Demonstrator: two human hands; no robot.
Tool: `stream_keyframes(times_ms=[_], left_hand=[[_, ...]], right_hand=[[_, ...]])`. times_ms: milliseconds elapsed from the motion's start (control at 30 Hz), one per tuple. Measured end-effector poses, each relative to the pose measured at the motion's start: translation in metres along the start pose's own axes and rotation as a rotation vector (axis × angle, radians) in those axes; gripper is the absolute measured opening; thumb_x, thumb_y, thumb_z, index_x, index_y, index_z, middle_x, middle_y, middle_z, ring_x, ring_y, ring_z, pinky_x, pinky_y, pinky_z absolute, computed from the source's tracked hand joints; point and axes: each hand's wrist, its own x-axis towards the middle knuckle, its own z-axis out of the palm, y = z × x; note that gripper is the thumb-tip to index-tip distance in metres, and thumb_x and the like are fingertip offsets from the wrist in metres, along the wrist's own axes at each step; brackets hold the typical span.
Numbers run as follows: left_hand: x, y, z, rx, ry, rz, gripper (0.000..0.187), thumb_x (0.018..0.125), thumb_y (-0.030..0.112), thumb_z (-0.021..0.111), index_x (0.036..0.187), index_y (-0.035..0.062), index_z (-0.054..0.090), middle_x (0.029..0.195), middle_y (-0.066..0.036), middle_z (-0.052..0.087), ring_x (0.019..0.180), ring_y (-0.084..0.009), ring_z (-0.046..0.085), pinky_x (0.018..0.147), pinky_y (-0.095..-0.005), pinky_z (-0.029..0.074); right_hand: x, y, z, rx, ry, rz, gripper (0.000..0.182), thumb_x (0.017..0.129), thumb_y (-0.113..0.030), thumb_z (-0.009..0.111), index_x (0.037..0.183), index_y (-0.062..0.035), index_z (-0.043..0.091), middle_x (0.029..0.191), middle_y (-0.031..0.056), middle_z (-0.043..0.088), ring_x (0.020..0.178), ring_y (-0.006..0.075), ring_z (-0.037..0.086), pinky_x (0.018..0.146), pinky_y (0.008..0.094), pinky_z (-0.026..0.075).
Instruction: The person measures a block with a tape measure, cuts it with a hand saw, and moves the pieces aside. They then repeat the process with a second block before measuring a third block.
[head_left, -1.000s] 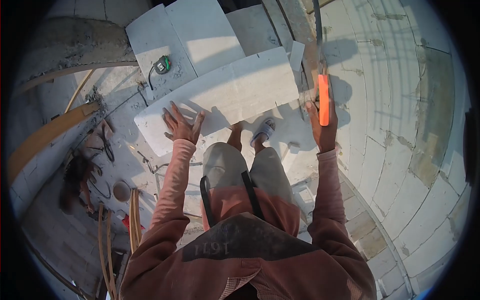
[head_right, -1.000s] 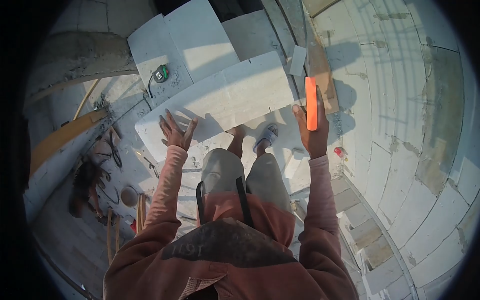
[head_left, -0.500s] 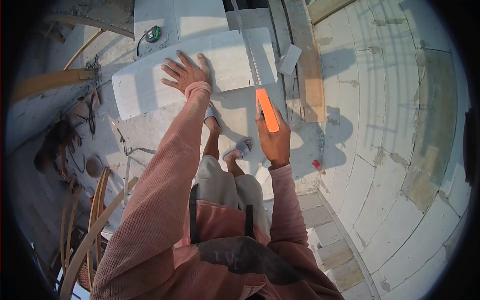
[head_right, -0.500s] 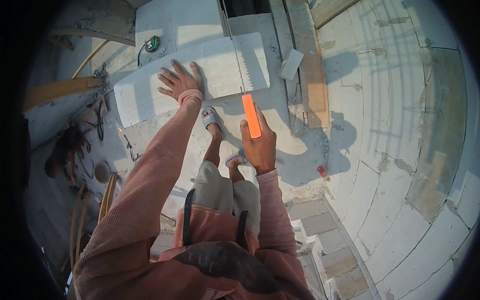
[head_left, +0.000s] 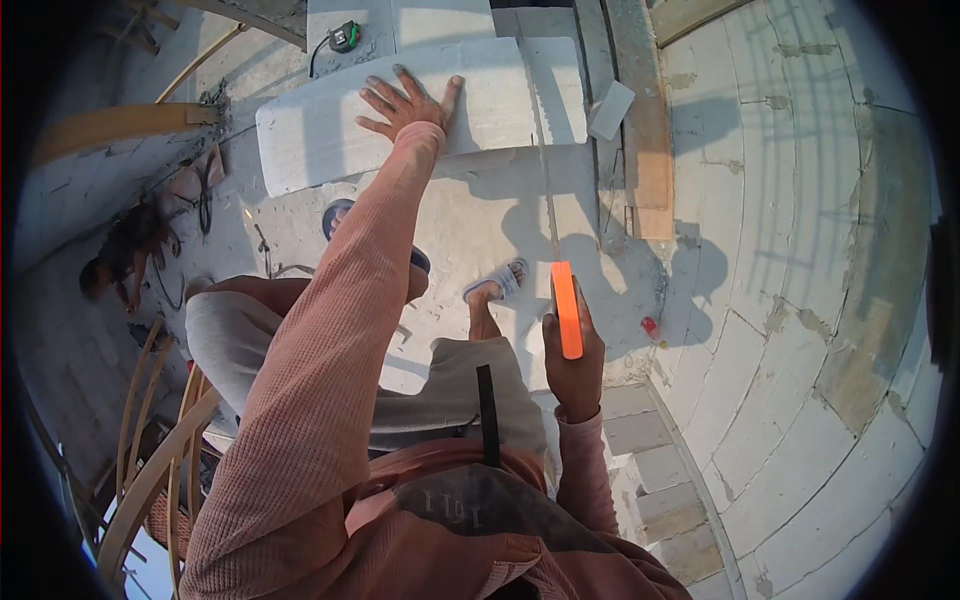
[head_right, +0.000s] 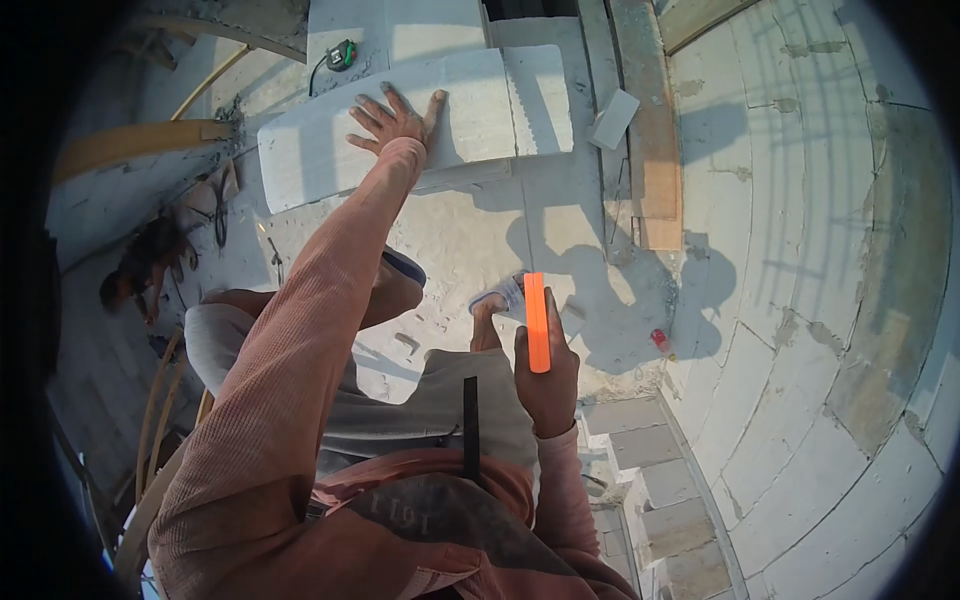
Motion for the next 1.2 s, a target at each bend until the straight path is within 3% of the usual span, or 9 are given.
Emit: stream_keyframes(times_ms=[133,400,600,733,867,967,1000,1067,1200], left_hand=[[0.014,0.0,-0.004,0.013,-0.192,-0.006,0.13,0.066,0.097,0.047,0.162,0.0201,0.007,0.164,-0.026,-0.011,0.148,-0.0458,-0.025,0.107,-0.0781,-0.011],[0.036,0.009,-0.002,0.083,-0.306,-0.056,0.144,0.054,0.099,0.057,0.162,0.0227,-0.002,0.162,-0.027,-0.019,0.143,-0.0488,-0.033,0.102,-0.0832,-0.011],[0.03,0.011,-0.004,0.145,-0.419,-0.105,0.148,0.055,0.098,0.058,0.16,0.022,-0.012,0.161,-0.027,-0.025,0.141,-0.0503,-0.036,0.104,-0.0846,0.002],[0.026,0.013,-0.014,0.128,-0.452,-0.124,0.147,0.056,0.097,0.06,0.16,0.0237,-0.014,0.16,-0.026,-0.027,0.141,-0.0486,-0.037,0.105,-0.0836,0.003],[0.028,0.016,-0.017,0.135,-0.443,-0.112,0.146,0.056,0.096,0.06,0.16,0.0238,-0.011,0.16,-0.026,-0.027,0.142,-0.0473,-0.035,0.105,-0.0835,0.004],[0.03,0.007,-0.001,0.169,-0.426,-0.106,0.146,0.055,0.097,0.06,0.161,0.0238,-0.01,0.16,-0.026,-0.027,0.143,-0.0471,-0.034,0.105,-0.0837,0.005],[0.034,0.008,0.003,0.178,-0.408,-0.101,0.147,0.054,0.097,0.061,0.161,0.0239,-0.01,0.16,-0.026,-0.027,0.143,-0.047,-0.034,0.105,-0.0838,0.005],[0.04,0.013,-0.006,0.136,-0.397,-0.104,0.148,0.053,0.097,0.062,0.161,0.024,-0.01,0.16,-0.026,-0.027,0.143,-0.0477,-0.034,0.105,-0.084,0.005],[0.023,0.012,-0.008,0.149,-0.364,-0.112,0.145,0.054,0.1,0.054,0.161,0.0238,-0.01,0.162,-0.026,-0.022,0.144,-0.0502,-0.03,0.107,-0.082,0.001]], right_hand=[[0.065,-0.008,0.001,0.116,-0.028,-0.032,0.054,0.092,-0.01,0.061,0.143,0.0011,0.047,0.118,0.0251,0.066,0.095,0.039,0.07,0.083,0.0392,0.054],[0.165,-0.033,0.025,0.076,-0.005,0.035,0.049,0.091,-0.012,0.061,0.137,0.0002,0.052,0.107,0.027,0.067,0.097,0.0432,0.067,0.084,0.0426,0.053],[0.022,-0.03,0.0,-0.046,-0.008,0.023,0.055,0.092,-0.004,0.055,0.146,-0.0012,0.045,0.138,0.0252,0.057,0.104,0.0372,0.069,0.083,0.0393,0.056],[0.045,-0.024,0.01,-0.007,-0.021,0.049,0.057,0.092,-0.005,0.055,0.148,-0.0014,0.043,0.127,0.025,0.063,0.099,0.0354,0.07,0.082,0.0386,0.056],[0.177,-0.023,0.031,0.021,-0.011,0.025,0.052,0.09,-0.011,0.058,0.14,0.0023,0.05,0.094,0.0257,0.068,0.082,0.0335,0.07,0.076,0.0385,0.054],[0.157,-0.007,0.041,0.111,0.057,-0.085,0.052,0.09,-0.011,0.058,0.14,0.0025,0.051,0.092,0.0263,0.067,0.079,0.0344,0.069,0.075,0.039,0.053],[0.13,-0.018,0.033,0.125,-0.032,0.116,0.052,0.09,-0.01,0.058,0.14,0.0031,0.05,0.107,0.0269,0.068,0.085,0.0361,0.07,0.079,0.04,0.054],[0.059,-0.001,0.028,0.008,0.014,-0.018,0.056,0.092,-0.006,0.058,0.146,0.0021,0.044,0.14,0.0245,0.056,0.101,0.0364,0.071,0.082,0.0397,0.057],[0.003,-0.019,0.003,-0.002,-0.046,0.091,0.058,0.092,-0.004,0.057,0.148,-0.0003,0.042,0.14,0.0235,0.056,0.101,0.0361,0.071,0.08,0.0392,0.057]])
